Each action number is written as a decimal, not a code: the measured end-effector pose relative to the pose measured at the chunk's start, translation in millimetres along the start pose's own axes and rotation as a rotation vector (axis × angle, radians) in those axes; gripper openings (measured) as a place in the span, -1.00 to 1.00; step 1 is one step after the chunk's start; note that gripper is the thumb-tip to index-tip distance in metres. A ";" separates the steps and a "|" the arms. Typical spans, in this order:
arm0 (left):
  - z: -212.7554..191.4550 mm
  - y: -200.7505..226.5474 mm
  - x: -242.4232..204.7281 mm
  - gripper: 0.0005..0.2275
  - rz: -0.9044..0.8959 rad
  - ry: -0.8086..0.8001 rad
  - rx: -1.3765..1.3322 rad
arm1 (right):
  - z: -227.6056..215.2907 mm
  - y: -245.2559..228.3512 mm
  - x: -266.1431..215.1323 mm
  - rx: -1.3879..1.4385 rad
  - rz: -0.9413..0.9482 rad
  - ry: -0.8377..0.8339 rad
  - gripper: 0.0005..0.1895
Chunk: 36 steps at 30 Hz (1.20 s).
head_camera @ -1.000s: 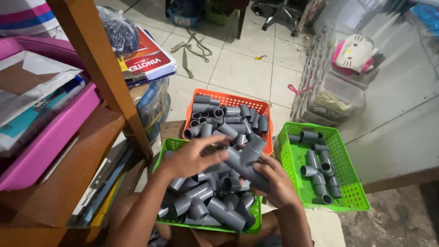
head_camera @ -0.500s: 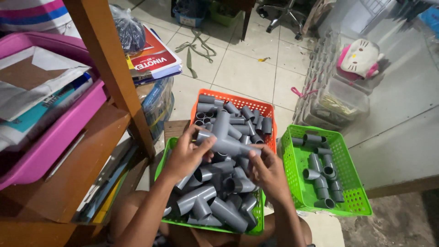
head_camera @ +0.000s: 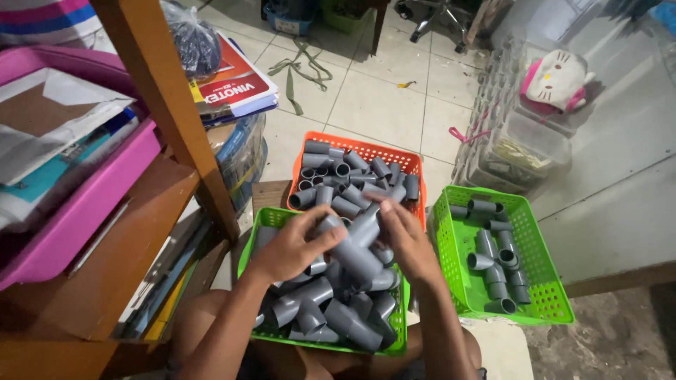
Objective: Sorting various PVC pipe fittings into different baskets based on their type
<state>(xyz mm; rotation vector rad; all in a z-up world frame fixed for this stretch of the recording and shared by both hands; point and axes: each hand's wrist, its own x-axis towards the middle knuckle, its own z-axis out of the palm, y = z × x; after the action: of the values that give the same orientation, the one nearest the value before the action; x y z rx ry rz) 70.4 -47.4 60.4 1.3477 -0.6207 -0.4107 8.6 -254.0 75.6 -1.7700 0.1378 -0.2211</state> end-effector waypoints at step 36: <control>17.7 -49.7 -133.0 -0.68 0.423 0.410 1.097 | -246.7 173.2 -27.1 -1.250 0.370 0.296 -0.14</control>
<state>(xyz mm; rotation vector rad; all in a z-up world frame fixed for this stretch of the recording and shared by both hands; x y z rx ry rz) -39.9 10.5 -10.0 2.1743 -0.7885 0.6512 -68.2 -519.9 -46.9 -2.8733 0.9762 -0.1196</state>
